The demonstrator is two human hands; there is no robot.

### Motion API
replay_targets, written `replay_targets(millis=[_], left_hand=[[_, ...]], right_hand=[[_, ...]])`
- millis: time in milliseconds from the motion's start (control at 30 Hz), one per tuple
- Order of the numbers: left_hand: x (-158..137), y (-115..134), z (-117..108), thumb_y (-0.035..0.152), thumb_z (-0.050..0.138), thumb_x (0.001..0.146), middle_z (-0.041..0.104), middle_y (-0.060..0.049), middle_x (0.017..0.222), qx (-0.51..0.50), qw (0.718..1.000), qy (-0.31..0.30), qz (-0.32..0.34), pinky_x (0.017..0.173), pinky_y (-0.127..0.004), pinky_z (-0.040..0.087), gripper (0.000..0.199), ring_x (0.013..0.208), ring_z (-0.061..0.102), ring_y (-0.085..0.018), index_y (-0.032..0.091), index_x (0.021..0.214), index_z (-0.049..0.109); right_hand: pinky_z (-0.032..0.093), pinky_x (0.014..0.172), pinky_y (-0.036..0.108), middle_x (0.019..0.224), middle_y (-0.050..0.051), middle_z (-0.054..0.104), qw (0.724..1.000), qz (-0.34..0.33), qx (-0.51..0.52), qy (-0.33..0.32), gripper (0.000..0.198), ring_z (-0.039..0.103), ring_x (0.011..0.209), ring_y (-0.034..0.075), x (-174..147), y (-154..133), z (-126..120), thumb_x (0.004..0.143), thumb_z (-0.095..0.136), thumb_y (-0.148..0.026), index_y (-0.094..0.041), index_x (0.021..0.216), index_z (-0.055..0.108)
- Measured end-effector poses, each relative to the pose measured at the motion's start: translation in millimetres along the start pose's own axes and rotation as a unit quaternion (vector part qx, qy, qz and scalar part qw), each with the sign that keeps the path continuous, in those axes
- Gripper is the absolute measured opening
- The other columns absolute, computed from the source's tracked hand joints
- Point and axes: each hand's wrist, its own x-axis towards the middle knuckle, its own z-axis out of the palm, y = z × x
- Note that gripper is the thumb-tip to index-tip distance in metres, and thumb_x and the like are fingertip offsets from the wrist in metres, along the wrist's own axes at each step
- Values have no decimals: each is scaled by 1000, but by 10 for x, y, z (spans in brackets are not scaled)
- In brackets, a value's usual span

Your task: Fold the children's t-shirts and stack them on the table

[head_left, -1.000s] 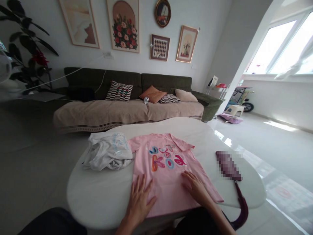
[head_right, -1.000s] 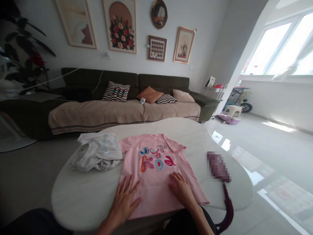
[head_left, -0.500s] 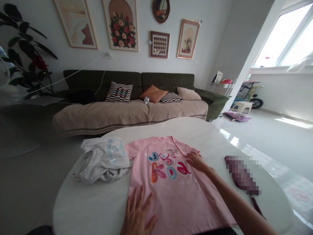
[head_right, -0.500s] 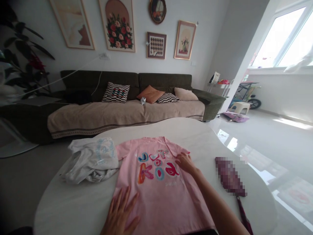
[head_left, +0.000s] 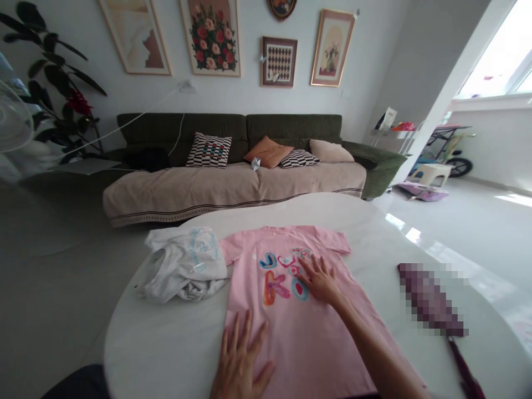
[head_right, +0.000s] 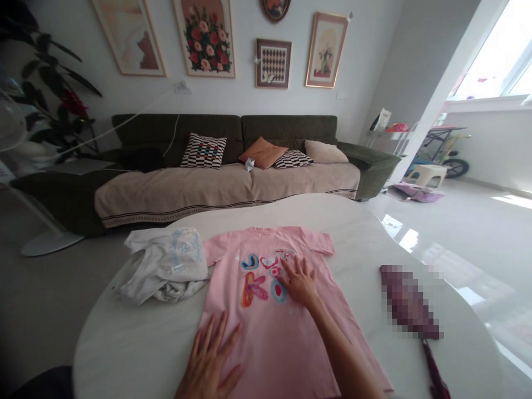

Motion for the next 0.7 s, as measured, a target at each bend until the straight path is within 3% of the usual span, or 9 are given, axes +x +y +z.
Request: replay_targets(millis=[100,267,467,567,700], left_hand=[[0,10,-13,53,41,80,23,-4,144,-13,1000,-15,-10,97,-47,28,63,129,25,-30,37,136,16],[21,51,-52,48,45,80,20,-4,145,-30,999,-26,-33,98,-48,28,63,130,22,-31,38,135,17],[32,68,-105,50,42,81,15,-3,146,-58,998,-16,-34,99,-49,25,60,131,18,-32,37,135,17],[30,63,-115,50,40,82,15,-3,146,-68,997,-12,-35,100,-50,23,59,131,17,-32,37,135,17],[24,71,-119,53,38,82,20,-2,145,-77,996,-6,-36,101,-50,22,58,130,20,-32,38,135,19]], right_hand=[[16,99,57,147,2,13,999,41,-17,5,65,5,132,33,-24,50,48,79,21,-69,-38,136,22],[18,99,55,146,1,16,998,33,-41,19,63,7,132,32,37,142,18,79,21,-68,-39,136,21],[17,99,55,147,4,13,998,45,-43,-21,61,9,132,30,22,22,-176,84,23,-61,-34,138,16],[19,99,54,147,7,10,999,28,-22,-1,61,7,133,29,-289,-270,-202,86,23,-55,-28,140,11],[19,102,51,147,2,8,995,-96,11,-12,61,6,134,23,-1039,-674,3,86,23,-54,-30,140,7]])
